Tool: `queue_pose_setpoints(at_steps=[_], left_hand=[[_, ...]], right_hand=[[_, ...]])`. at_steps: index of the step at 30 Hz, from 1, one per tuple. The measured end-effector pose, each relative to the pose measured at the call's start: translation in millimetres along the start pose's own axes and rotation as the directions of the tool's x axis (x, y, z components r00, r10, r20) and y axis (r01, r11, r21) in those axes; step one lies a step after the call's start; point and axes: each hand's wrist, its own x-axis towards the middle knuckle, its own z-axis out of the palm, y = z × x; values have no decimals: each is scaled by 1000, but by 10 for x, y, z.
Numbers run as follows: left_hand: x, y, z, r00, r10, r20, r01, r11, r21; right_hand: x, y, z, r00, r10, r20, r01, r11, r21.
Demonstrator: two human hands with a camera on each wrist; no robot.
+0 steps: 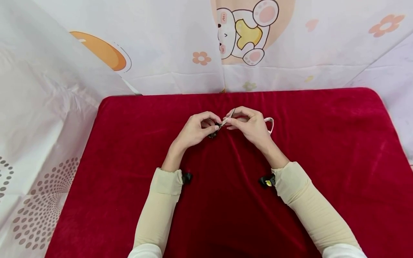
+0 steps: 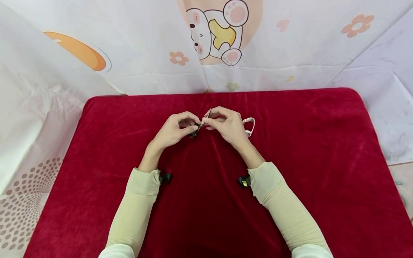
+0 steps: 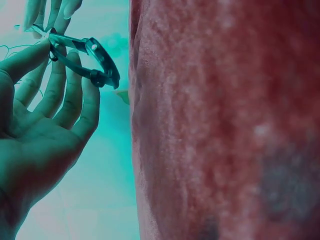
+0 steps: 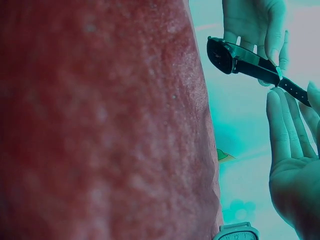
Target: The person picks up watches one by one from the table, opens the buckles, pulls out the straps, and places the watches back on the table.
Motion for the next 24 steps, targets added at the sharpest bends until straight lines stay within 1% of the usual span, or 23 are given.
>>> queue_pose_setpoints(at_steps=[4, 7, 11, 16, 20, 24], left_hand=[[0, -4, -4, 1000, 1, 12, -1, 1000, -4], [0, -4, -5, 1000, 6, 8, -6, 1000, -7], [-1, -4, -3, 1000, -9, -8, 9, 1000, -14], [-9, -2, 17, 999, -24, -44, 22, 999, -34], [-12, 2, 33, 998, -19, -63, 17, 999, -43], [-14, 9, 32, 998, 0, -62, -3, 999, -43]], right_hand=[[0, 5, 2, 1000, -2, -4, 2, 1000, 2], [-1, 3, 5, 1000, 0, -6, 0, 1000, 3], [-3, -2, 10, 1000, 3, -4, -3, 1000, 7], [-9, -4, 13, 1000, 3, -8, -3, 1000, 25], [-9, 3, 11, 1000, 0, -11, 1, 999, 33], [-8, 14, 6, 1000, -5, -4, 5, 1000, 26]])
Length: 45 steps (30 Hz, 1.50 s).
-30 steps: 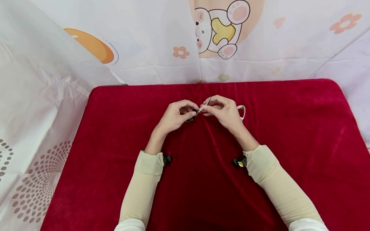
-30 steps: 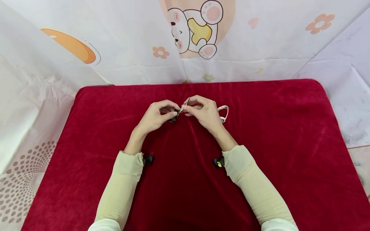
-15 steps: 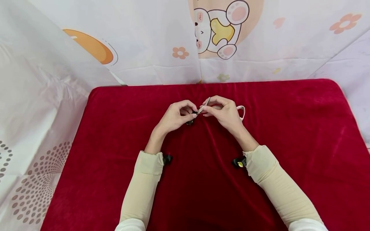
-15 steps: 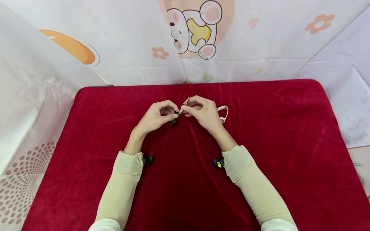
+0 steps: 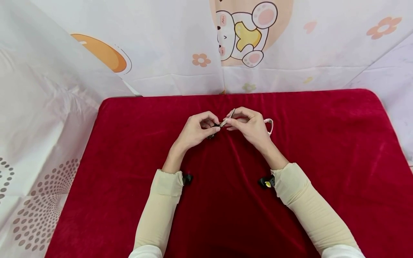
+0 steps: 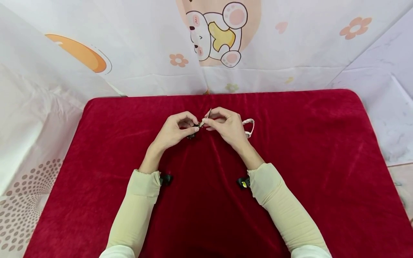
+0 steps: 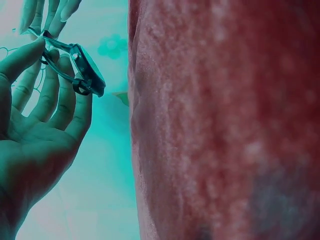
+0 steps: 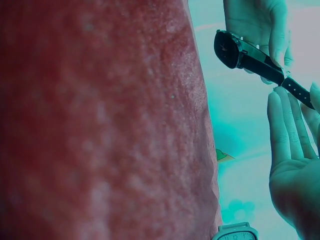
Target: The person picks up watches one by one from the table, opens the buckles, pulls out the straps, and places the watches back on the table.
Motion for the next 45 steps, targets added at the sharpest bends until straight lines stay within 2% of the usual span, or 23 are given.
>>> queue_pose_setpoints(at_steps=[5, 16, 24, 34, 45], left_hand=[[-2, -10, -15, 999, 32, -4, -32, 999, 12], [6, -8, -9, 998, 37, -58, -37, 999, 1], [-12, 2, 3, 999, 17, -45, -18, 1000, -15], [-12, -5, 7, 996, 73, -59, -74, 997, -17], [-38, 5, -17, 996, 52, -76, -55, 998, -33]], right_hand=[[0, -8, -4, 1000, -6, 5, 6, 1000, -5], [18, 0, -7, 1000, 15, -3, -15, 1000, -12], [12, -16, 14, 997, 77, 2, -77, 997, 5], [-1, -13, 38, 991, 131, -20, -131, 991, -16], [-6, -3, 54, 987, 158, 18, -158, 987, 14]])
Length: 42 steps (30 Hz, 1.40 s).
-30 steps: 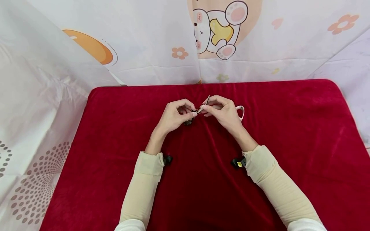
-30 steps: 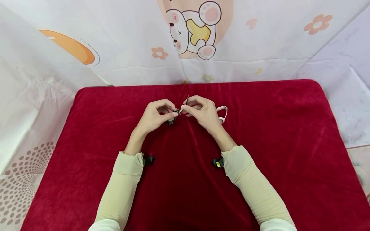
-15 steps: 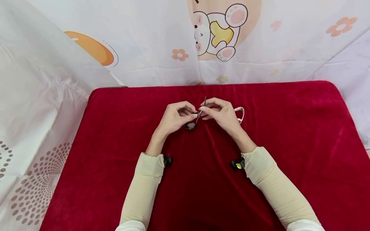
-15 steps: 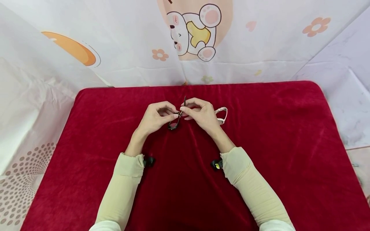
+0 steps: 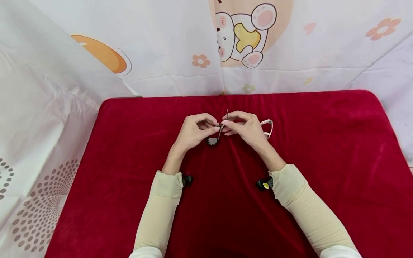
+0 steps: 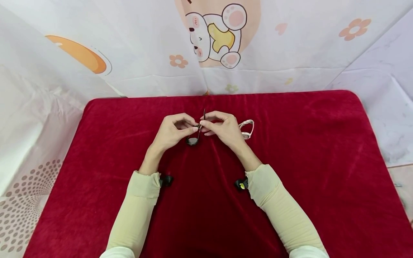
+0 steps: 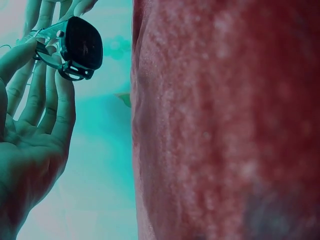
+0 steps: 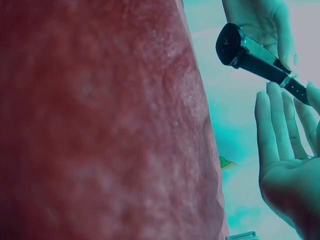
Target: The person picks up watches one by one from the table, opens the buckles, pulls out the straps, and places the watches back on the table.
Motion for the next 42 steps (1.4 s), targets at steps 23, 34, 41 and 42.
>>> queue_pose_setpoints(at_steps=[23, 34, 41, 42], left_hand=[[-2, 238, -21, 996, 91, -5, -91, 995, 33], [-15, 314, -24, 998, 68, -2, -68, 998, -6], [-34, 315, -3, 998, 66, 3, -66, 998, -6], [-36, 319, -1, 998, 68, 1, -68, 998, -1]], right_hand=[[-3, -32, -16, 995, -99, 23, 99, 995, -6], [-2, -39, -2, 995, -102, 9, 102, 994, -32], [-22, -36, 5, 997, -80, -9, 80, 995, -53], [-24, -35, 4, 997, -79, -10, 78, 995, -65]])
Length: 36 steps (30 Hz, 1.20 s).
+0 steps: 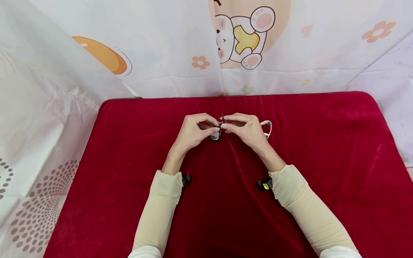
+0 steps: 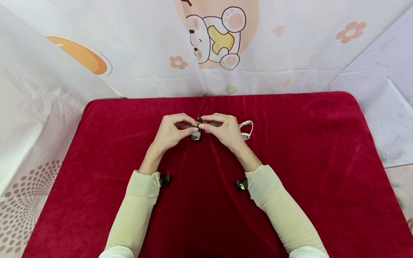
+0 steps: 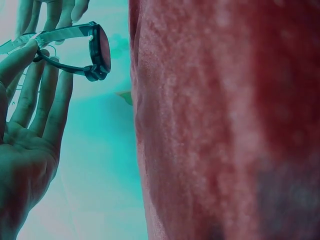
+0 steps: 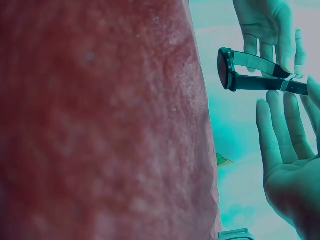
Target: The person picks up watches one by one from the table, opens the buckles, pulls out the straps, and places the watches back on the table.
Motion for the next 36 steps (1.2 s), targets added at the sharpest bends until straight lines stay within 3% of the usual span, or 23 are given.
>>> queue_pose_setpoints(at_steps=[10, 36], left_hand=[[-7, 18, 0, 1000, -2, -9, 2, 1000, -1], [-9, 48, -103, 998, -25, -54, 26, 999, 23]], right_hand=[[-56, -242, 54, 1000, 22, 8, -22, 998, -52], [-47, -260, 35, 1000, 30, 2, -29, 997, -69]])
